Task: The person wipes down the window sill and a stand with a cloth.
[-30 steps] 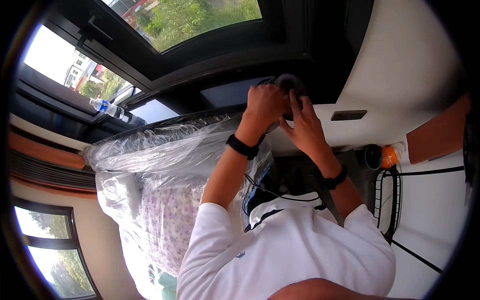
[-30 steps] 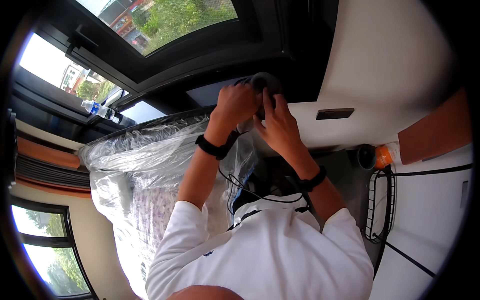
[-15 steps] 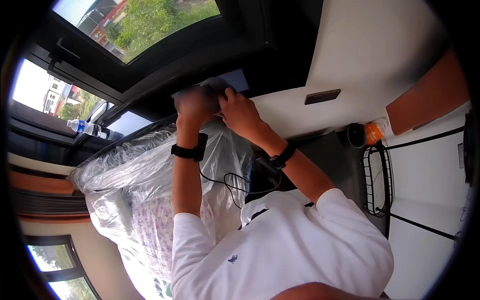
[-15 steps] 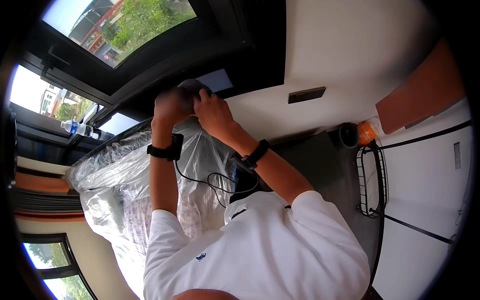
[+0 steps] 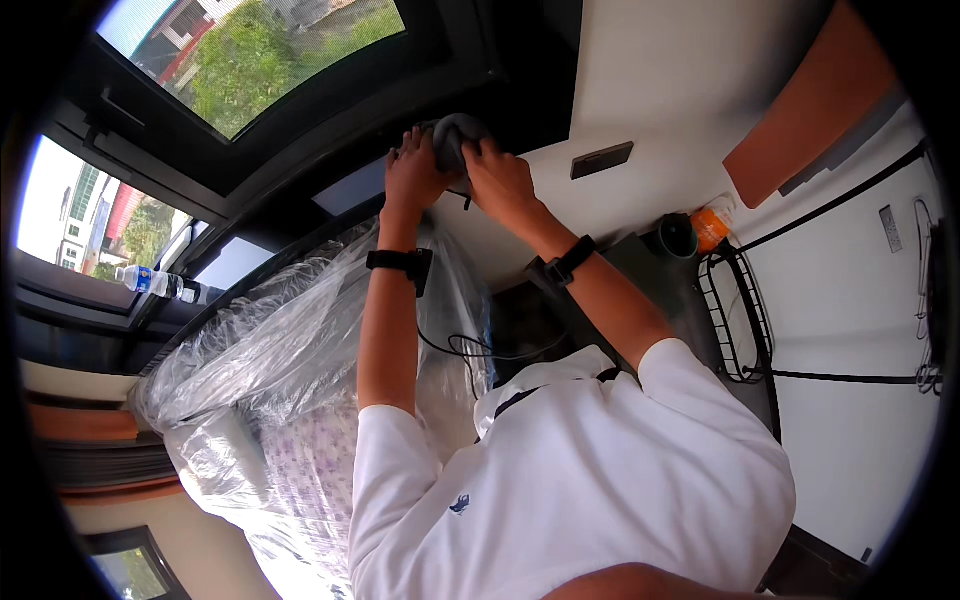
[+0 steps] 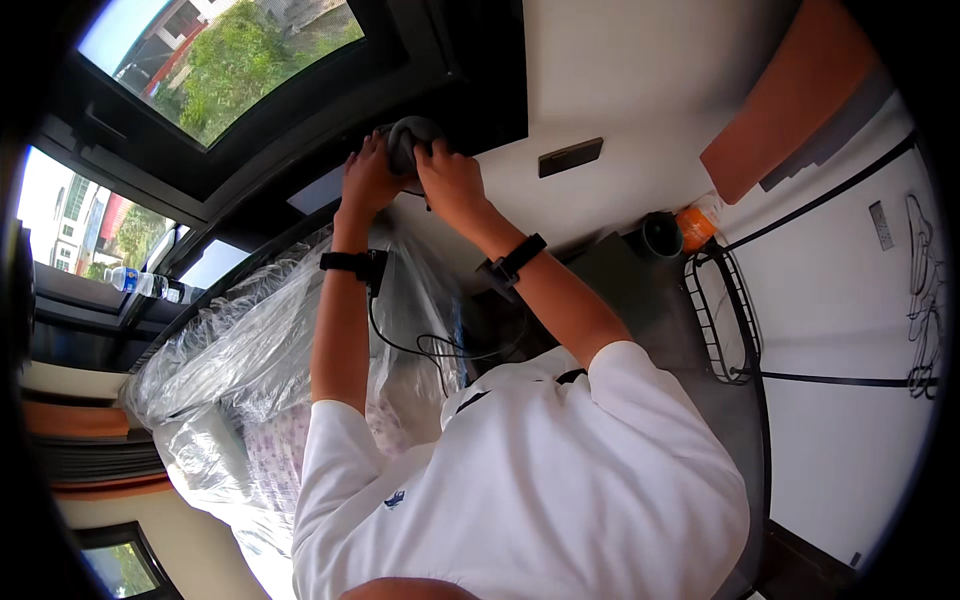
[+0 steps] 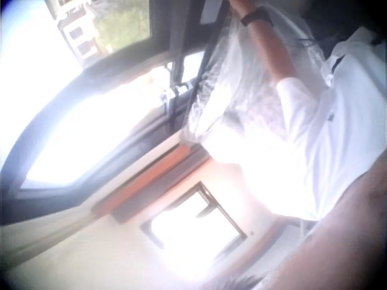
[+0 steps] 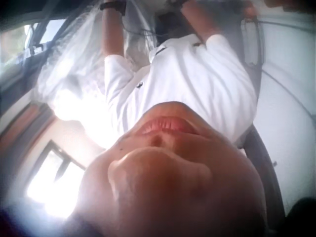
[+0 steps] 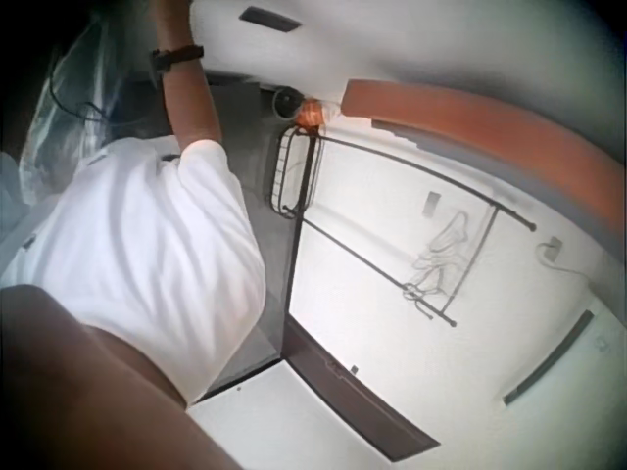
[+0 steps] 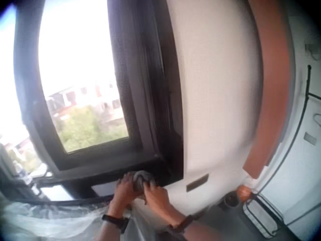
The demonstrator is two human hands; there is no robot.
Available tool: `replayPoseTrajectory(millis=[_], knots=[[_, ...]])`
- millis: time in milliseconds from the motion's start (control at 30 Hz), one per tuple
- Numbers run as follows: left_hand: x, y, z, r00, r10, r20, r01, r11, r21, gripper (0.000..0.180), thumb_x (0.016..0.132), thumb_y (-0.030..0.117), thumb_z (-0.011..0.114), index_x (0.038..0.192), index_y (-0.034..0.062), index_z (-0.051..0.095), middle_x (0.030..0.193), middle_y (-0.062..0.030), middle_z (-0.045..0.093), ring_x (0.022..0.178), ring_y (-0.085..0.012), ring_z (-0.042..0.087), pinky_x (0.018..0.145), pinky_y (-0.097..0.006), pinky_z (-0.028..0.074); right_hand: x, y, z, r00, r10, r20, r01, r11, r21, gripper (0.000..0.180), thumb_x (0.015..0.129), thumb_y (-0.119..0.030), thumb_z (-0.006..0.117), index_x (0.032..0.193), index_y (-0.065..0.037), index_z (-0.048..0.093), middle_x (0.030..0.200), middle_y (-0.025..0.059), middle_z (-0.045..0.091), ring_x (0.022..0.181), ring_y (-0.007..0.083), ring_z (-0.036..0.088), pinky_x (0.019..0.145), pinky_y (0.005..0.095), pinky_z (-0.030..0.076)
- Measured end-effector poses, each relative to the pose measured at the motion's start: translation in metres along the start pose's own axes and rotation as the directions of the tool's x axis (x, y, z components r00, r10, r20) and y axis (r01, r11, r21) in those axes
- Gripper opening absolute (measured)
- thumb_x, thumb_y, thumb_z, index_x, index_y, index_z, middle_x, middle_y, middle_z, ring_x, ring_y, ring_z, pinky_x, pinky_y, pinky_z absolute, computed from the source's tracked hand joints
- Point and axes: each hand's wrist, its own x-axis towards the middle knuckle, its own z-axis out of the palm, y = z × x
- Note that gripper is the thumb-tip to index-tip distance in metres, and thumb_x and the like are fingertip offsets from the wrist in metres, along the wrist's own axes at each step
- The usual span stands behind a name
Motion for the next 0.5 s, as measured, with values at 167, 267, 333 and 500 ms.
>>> replayPoseTrajectory(millis=[167, 267, 333, 500], knots=[[-0.015, -0.004, 0.019, 0.986, -0.018, -0.165, 0.043, 0.988, 0.149, 0.043, 0.080, 0.019, 0.066, 0.117, -0.0002, 0.055, 0.132, -0.0208, 0.056, 0.125, -0.0334, 0.053, 0.102, -0.050, 0.041, 0.010, -0.040, 0.005, 0.985, 0.092, 0.144, -0.084, 0.995, -0.059, 0.034, 0.074, -0.012, 0.074, 0.103, -0.001, 0.060, 0.095, 0.0175, 0.066, 0.073, 0.0309, 0.070, 0.060, 0.0384, 0.058], [-0.018, -0.007, 0.003, 0.989, -0.115, -0.089, 0.125, 0.985, 0.117, 0.036, 0.080, 0.011, 0.063, 0.114, -0.0001, 0.057, 0.127, -0.0198, 0.059, 0.123, -0.0318, 0.055, 0.101, -0.049, 0.042, 0.018, -0.048, 0.019, 0.994, 0.058, 0.096, -0.054, 0.998, -0.045, 0.029, 0.074, -0.013, 0.074, 0.097, -0.002, 0.061, 0.094, 0.0173, 0.067, 0.074, 0.0300, 0.070, 0.060, 0.0380, 0.058], [-0.029, -0.014, -0.010, 0.990, -0.121, -0.074, 0.132, 0.979, 0.157, 0.033, 0.079, 0.012, 0.065, 0.109, 0.0007, 0.059, 0.122, -0.0174, 0.062, 0.118, -0.0299, 0.058, 0.098, -0.048, 0.043, 0.015, -0.058, 0.025, 0.995, 0.053, 0.081, -0.051, 0.998, -0.025, 0.029, 0.074, -0.014, 0.074, 0.098, -0.002, 0.061, 0.095, 0.0165, 0.066, 0.074, 0.0298, 0.071, 0.059, 0.0379, 0.058], [-0.047, -0.021, -0.042, 0.980, -0.184, -0.072, 0.197, 0.925, 0.323, 0.026, 0.071, 0.014, 0.071, 0.095, 0.0079, 0.064, 0.098, -0.0087, 0.068, 0.094, -0.0262, 0.067, 0.079, -0.042, 0.051, 0.010, -0.086, 0.034, 0.997, 0.023, 0.067, -0.033, 0.988, 0.150, 0.032, 0.074, -0.014, 0.072, 0.102, -0.002, 0.060, 0.097, 0.0149, 0.064, 0.074, 0.0310, 0.070, 0.059, 0.0404, 0.057]])
